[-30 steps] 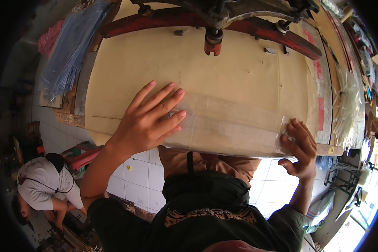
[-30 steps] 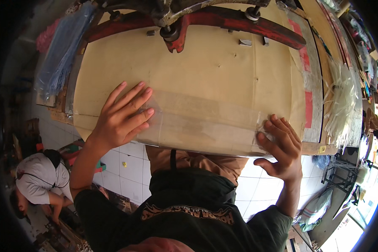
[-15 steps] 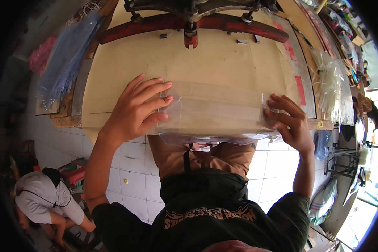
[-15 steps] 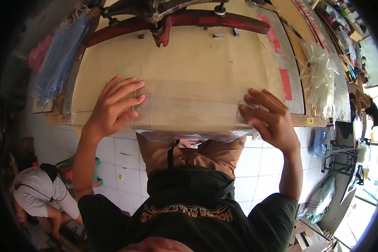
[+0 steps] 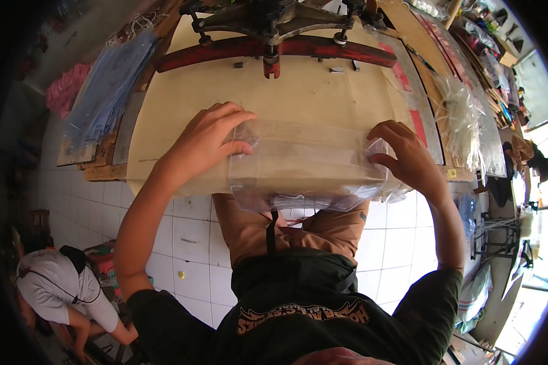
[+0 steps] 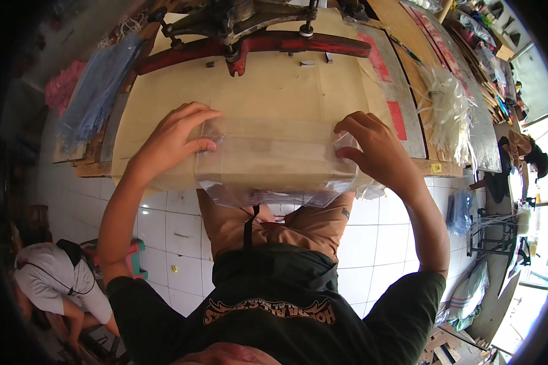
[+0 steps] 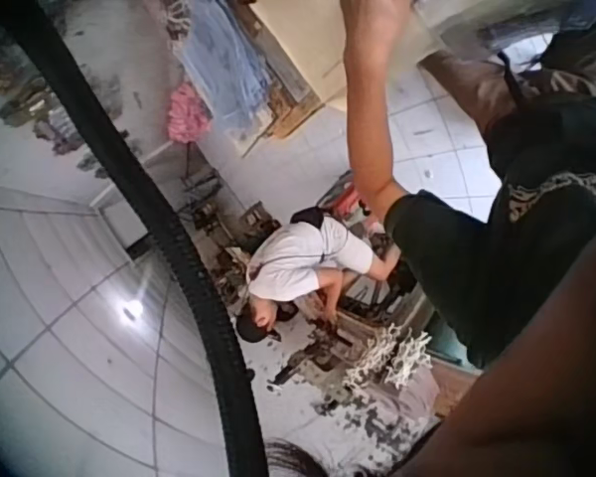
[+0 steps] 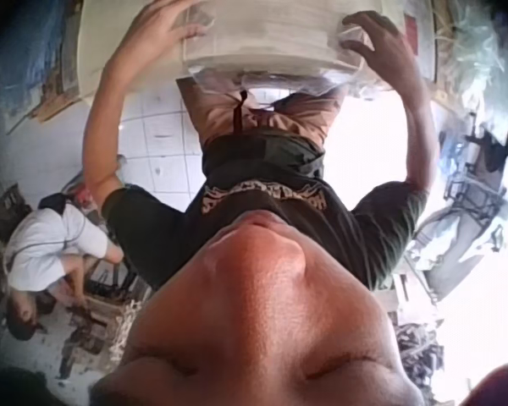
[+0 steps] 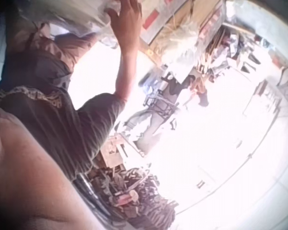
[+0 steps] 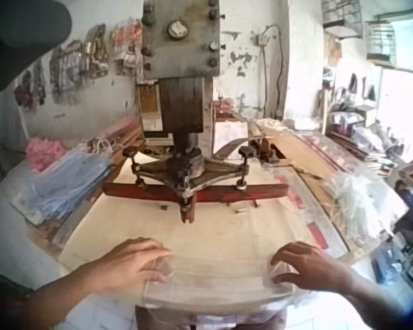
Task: The person aligns a plastic bag and handle components on a machine bed and operates a manual heat press to seal them together, processing multiple bags.
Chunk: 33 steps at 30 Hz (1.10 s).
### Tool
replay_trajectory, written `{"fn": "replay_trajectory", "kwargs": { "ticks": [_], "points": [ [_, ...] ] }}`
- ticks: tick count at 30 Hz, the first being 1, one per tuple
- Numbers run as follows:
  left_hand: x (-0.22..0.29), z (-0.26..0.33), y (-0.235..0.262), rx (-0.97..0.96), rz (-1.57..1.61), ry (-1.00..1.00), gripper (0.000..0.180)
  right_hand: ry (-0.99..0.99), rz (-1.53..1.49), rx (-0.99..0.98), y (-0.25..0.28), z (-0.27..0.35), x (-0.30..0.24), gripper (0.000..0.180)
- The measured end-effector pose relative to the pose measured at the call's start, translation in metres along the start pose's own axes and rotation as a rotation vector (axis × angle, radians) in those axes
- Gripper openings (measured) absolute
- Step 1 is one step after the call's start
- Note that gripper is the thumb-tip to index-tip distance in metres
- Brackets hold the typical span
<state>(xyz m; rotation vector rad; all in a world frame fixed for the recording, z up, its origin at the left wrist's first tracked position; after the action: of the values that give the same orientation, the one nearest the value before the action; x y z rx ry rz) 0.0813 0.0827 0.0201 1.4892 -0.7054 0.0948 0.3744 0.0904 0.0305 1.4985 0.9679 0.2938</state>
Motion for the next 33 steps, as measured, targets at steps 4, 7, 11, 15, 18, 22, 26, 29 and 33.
{"fn": "replay_trajectory", "kwargs": {
  "ticks": [4,7,11,15,18,22,26,29,33],
  "points": [
    [0.002,-0.010,0.004,-0.045,-0.023,0.094,0.060,-0.123,-0.027,-0.126,-0.003,-0.009,0.012,0.048],
    [-0.009,-0.017,-0.001,-0.164,-0.034,0.089,0.048,-0.209,-0.175,-0.258,-0.012,-0.019,0.026,0.040],
    [-0.009,-0.020,0.006,-0.276,0.105,0.179,0.039,-0.304,-0.432,-0.365,-0.012,-0.011,0.049,0.025],
    [-0.012,-0.013,0.041,-0.230,0.264,0.291,0.031,-0.339,-0.491,-0.283,0.028,-0.023,0.036,0.022],
    [-0.001,-0.016,0.108,-0.007,0.272,0.286,0.032,-0.308,-0.536,0.036,0.097,-0.043,0.030,0.030],
    [0.058,-0.011,0.223,0.473,0.079,0.033,0.032,-0.012,-0.364,0.259,0.206,-0.067,0.009,0.033],
    [0.123,0.026,0.276,0.781,-0.186,0.115,0.026,0.010,-0.206,0.463,0.268,-0.044,-0.008,0.035],
    [0.134,0.056,0.254,0.810,-0.191,0.145,0.028,-0.056,0.018,0.553,0.250,-0.016,-0.034,0.029],
    [0.103,0.100,0.149,0.662,0.216,-0.142,0.016,-0.189,-0.117,0.732,0.169,0.055,-0.058,0.020]
  ]
}}
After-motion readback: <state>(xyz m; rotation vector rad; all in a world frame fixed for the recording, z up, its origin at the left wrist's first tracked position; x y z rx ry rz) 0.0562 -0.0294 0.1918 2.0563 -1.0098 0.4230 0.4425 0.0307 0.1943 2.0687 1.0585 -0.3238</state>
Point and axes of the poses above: each hand's wrist, its own z-axis away from the middle knuckle, its own y-axis out of the back of the hand, x = y × z, the point moved 9 cm from there along -z, towards the middle knuckle, and after that the axes turned 7 degrees about y, right-handed, at the moved point
